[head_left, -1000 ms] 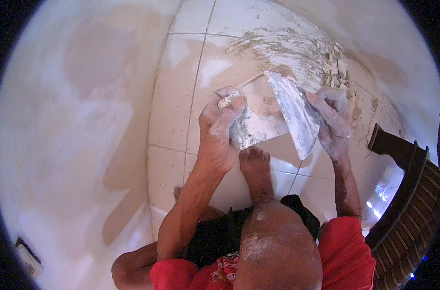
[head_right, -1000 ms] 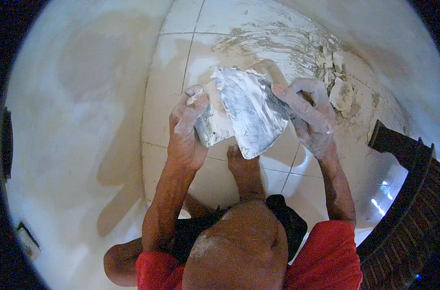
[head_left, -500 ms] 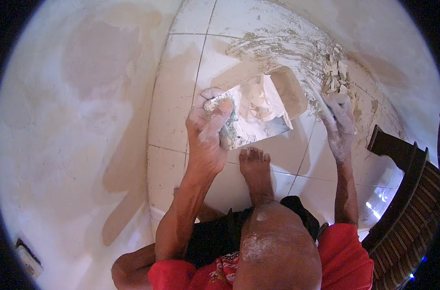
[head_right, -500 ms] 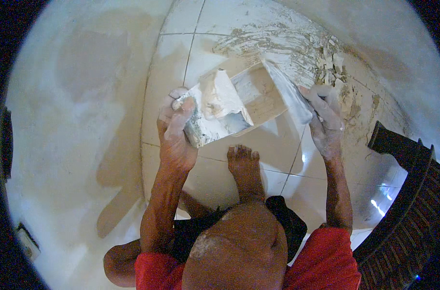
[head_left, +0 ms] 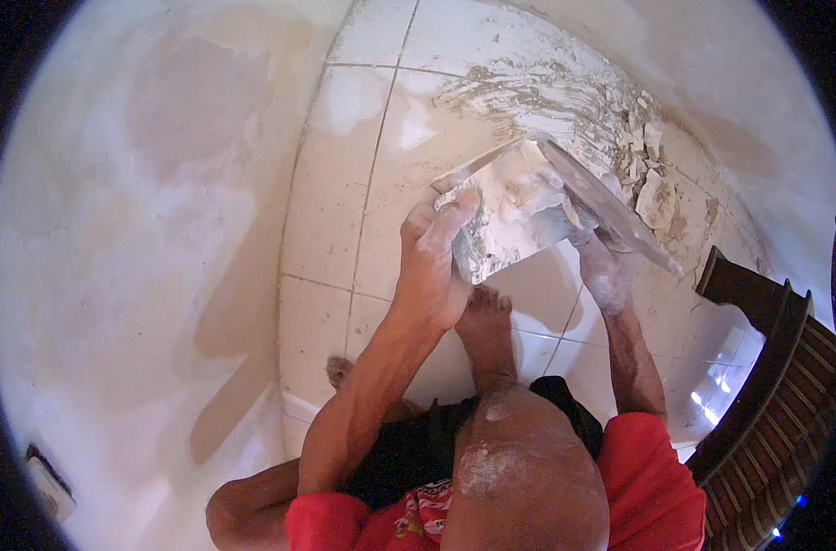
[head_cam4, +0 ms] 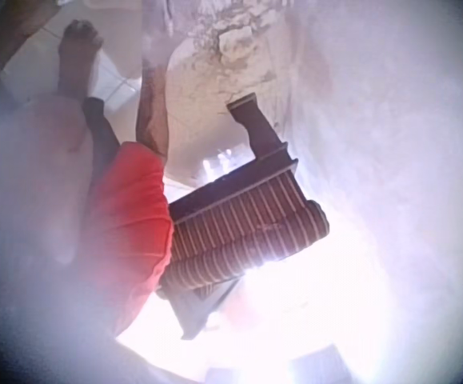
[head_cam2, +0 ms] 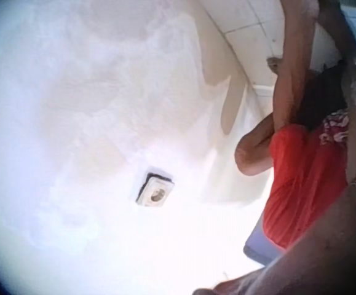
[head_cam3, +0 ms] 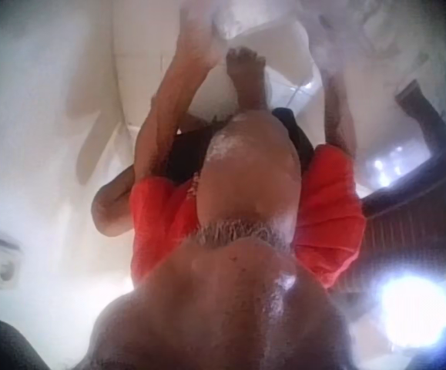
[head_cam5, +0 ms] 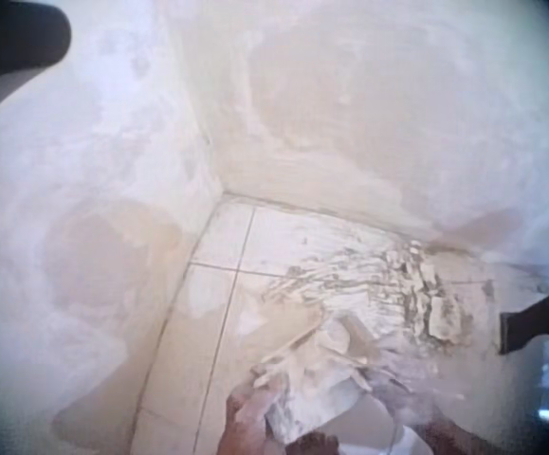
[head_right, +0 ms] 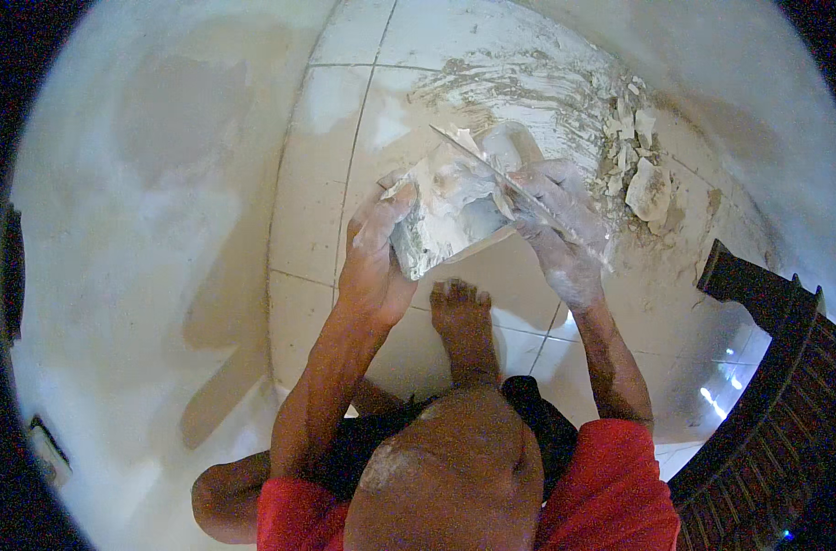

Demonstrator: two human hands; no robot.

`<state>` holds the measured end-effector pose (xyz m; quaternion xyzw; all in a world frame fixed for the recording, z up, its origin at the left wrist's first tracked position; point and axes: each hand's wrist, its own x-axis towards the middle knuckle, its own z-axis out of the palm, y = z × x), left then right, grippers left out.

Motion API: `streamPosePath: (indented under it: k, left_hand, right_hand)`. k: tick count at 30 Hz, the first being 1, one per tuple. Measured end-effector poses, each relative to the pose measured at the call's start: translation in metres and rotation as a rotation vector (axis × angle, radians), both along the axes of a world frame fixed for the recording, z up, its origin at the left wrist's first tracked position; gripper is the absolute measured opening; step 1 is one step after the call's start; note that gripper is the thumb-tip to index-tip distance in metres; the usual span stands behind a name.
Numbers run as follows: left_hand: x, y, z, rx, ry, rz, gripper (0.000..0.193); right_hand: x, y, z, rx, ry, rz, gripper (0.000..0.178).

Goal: The person applies plaster to a wall using putty knives, scoops additional plaster from a container onto a putty knife, and spreads the plaster across the wall surface.

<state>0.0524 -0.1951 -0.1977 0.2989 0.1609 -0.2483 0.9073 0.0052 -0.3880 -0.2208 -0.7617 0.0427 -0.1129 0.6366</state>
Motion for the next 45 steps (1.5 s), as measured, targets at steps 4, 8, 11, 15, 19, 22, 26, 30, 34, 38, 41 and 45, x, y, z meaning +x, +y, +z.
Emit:
streamPosePath:
  k: [4, 8, 11, 15, 19, 22, 26, 30, 34, 38, 41, 45]
  left_hand:
    - [-0.002, 0.004, -0.001, -0.002, -0.028, 0.025, 0.027]
    - [-0.001, 0.000, -0.001, 0.103, -0.053, 0.061, 0.026]
    - [-0.002, 0.003, 0.009, 0.202, -0.089, 0.072, 0.025]
    - [-0.002, 0.003, 0.014, 0.359, -0.171, 0.107, 0.025]
    - [0.001, 0.008, 0.019, 0.457, -0.294, 0.100, 0.026]
    - [0.005, 0.015, 0.019, 0.711, -0.409, 0.005, 0.025]
    - [0.007, 0.013, 0.003, 0.462, -0.227, 0.013, 0.019]
    - [0.006, 0.009, -0.002, 0.302, -0.125, 0.006, 0.020]
    - [0.008, 0.011, -0.007, 0.253, -0.142, -0.014, 0.022]
    - [0.006, 0.011, -0.009, 0.215, -0.124, 0.023, 0.021]
    - [0.007, 0.012, -0.004, 0.210, -0.149, 0.043, 0.022]
    - [0.005, 0.012, -0.015, 0.162, -0.199, 0.041, 0.022]
  right_hand:
    - [0.012, -0.003, 0.003, -0.383, -0.190, 0.126, 0.032]
    - [0.012, -0.009, -0.006, -0.450, -0.231, 0.060, 0.033]
    - [0.011, -0.009, -0.011, -0.509, -0.229, 0.010, 0.036]
    - [0.011, -0.017, -0.017, -0.637, -0.187, -0.061, 0.039]
    - [0.005, -0.035, -0.029, -0.723, -0.114, 0.009, 0.029]
    - [0.001, -0.040, -0.007, -0.618, 0.020, -0.049, 0.024]
    - [0.001, -0.045, 0.016, 0.337, 0.204, 0.041, 0.032]
    - [0.011, -0.041, 0.030, 0.483, 0.322, 0.299, 0.038]
    - [0.013, -0.030, 0.027, 0.531, 0.483, 0.438, 0.046]
    - [0.007, -0.036, 0.007, 0.622, 0.544, 0.389, 0.047]
    - [0.006, -0.038, 0.008, 0.328, 0.606, 0.175, 0.028]
    - [-0.010, -0.038, 0.002, 0.307, 0.443, 0.090, 0.021]
